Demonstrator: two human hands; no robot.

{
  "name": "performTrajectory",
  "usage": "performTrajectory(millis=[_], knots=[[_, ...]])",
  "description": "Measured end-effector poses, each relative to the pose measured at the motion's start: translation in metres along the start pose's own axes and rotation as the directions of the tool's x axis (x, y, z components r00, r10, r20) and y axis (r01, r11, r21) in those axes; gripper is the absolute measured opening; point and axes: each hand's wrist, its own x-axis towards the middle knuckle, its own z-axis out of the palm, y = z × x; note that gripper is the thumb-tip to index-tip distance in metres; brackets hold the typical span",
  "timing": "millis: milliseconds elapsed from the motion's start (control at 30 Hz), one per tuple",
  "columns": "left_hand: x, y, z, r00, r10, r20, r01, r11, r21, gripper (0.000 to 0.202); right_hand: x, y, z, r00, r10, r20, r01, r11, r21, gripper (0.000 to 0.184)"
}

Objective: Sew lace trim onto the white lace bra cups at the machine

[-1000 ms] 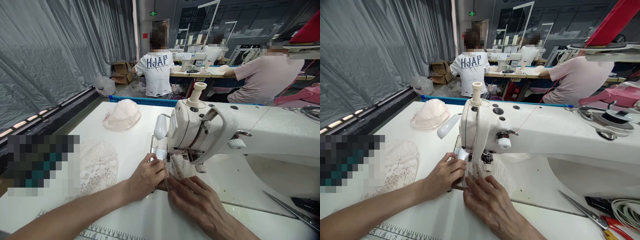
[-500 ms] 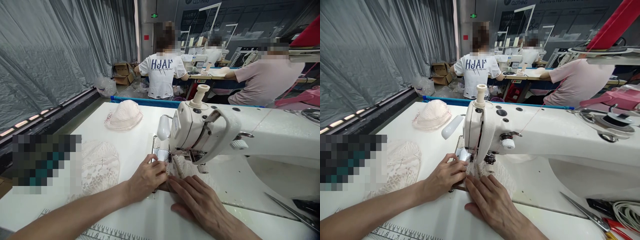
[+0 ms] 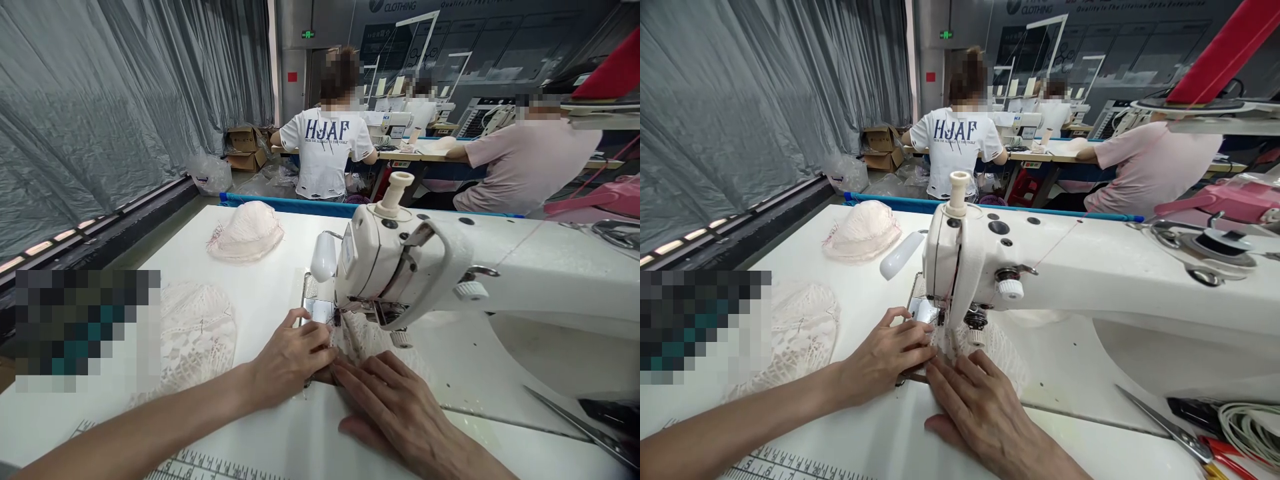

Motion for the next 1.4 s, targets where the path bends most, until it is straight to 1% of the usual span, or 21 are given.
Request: performTrajectory(millis=[100,167,267,333,433,567,700,767,867,967,1067,1133,1267,1400], knots=[[0.001,0.0,-0.002,1.0,0.008,0.002,-0.008,1.0,-0.009,0.027,0.0,0.002,-0.002,0.999,0.034,0.005,-0.034,0.999,0.037,0.042],[0.001,0.0,-0.002,1.0,0.009,-0.008,-0.009,1.0,-0.008,0.027,0.001,0.005,-0.002,0.996,0.095,-0.004,-0.094,0.994,0.051,0.052],[0.003,0.0,-0.001,1.0,0.003,-0.01,-0.003,1.0,0.01,0.03,0.001,0.009,0.0,0.986,0.163,-0.027,-0.163,0.986,-0.027,0.067],[0.003,-0.001,0.001,1.0,-0.002,-0.012,0.002,1.0,0.026,0.03,0.001,0.012,0.001,0.985,0.169,-0.03,-0.171,0.981,-0.092,0.071],[0.005,-0.004,0.004,1.0,-0.015,-0.01,0.015,0.999,0.045,0.03,0.001,0.016,0.003,0.984,0.176,0.001,-0.174,0.973,-0.149,0.069],[0.009,-0.008,0.006,0.999,-0.033,-0.004,0.033,0.997,0.075,0.032,0.001,0.021,0.003,0.982,0.183,0.046,-0.172,0.968,-0.184,0.066],[0.012,-0.01,0.006,0.999,-0.04,0.014,0.039,0.995,0.089,0.033,0.0,0.024,0.003,0.98,0.194,0.047,-0.181,0.962,-0.202,0.066],[0.012,-0.01,0.006,0.999,-0.037,0.021,0.035,0.995,0.097,0.033,-0.001,0.023,0.002,0.981,0.19,0.041,-0.178,0.963,-0.204,0.063],[0.009,-0.009,0.004,1.0,-0.013,0.024,0.01,0.995,0.101,0.033,-0.002,0.019,0.001,0.99,0.144,0.009,-0.141,0.975,-0.17,0.056],[0.007,-0.008,0.001,1.0,0.024,-0.008,-0.024,0.997,0.077,0.03,-0.002,0.012,-0.001,0.995,0.1,-0.032,-0.102,0.99,-0.099,0.052],[0.005,-0.009,0.0,0.998,0.035,-0.044,-0.033,0.998,0.054,0.026,0.001,0.007,-0.004,0.995,0.095,-0.034,-0.096,0.995,-0.023,0.05],[0.005,-0.01,0.0,0.998,0.033,-0.047,-0.03,0.998,0.055,0.024,0.002,0.006,-0.005,0.995,0.096,-0.04,-0.096,0.995,0.005,0.049],[0.005,-0.01,0.001,0.998,0.03,-0.05,-0.028,0.998,0.057,0.024,0.003,0.007,-0.005,0.993,0.097,-0.071,-0.097,0.995,0.003,0.048],[0.005,-0.011,0.002,0.997,0.037,-0.065,-0.034,0.998,0.057,0.025,0.003,0.008,-0.004,0.992,0.105,-0.077,-0.105,0.994,-0.003,0.046]])
